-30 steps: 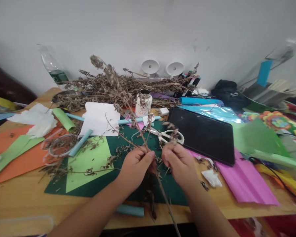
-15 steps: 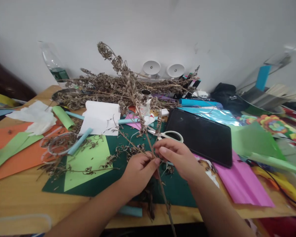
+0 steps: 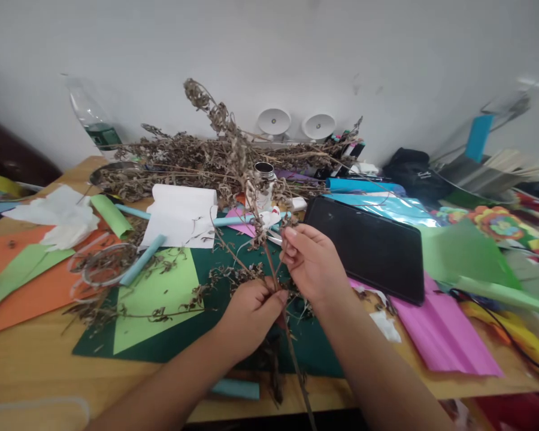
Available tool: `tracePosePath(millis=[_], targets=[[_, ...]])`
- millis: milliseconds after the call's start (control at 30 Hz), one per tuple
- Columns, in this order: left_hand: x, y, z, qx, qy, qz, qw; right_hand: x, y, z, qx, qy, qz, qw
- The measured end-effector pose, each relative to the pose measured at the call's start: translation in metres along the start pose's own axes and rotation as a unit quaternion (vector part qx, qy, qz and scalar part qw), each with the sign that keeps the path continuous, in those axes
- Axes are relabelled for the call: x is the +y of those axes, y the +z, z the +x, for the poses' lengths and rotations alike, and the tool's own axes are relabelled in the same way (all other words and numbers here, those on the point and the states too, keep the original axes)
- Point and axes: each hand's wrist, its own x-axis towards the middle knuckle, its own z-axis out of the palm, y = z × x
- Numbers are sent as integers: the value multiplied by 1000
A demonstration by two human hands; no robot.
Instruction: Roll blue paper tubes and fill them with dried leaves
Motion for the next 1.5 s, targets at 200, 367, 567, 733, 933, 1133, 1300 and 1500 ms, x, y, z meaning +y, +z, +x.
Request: tracePosePath(millis=[200,367,567,733,933,1133,1300,1500], targets=[[0,-1,-1,10,-2,-7,1000,-4,15,8,-6,-3,23,1000],[0,0,-2,25,-18,-34,999,-5,26,17,5,-4,37,999],[-2,6,-5,-6,-17,-64,998,-25,32,38,23,-12,40,999],[0,6,-4,7,-13,-69,997,-44,36,54,28,-1,14,1000],[6,-3,-3,12,-6,-74,997,-63,49,64,10,-11,-8,1000],[7,-8,-1,37,0,-107,994,-65,63,72,-11,-9,-42,999],[2,-6,-4,0,0,-84,996,-105,61,84,46,-109,-46,992],[5,-15,-1,57,2,-162,985,-133,17,61,28,-201,-239,949]])
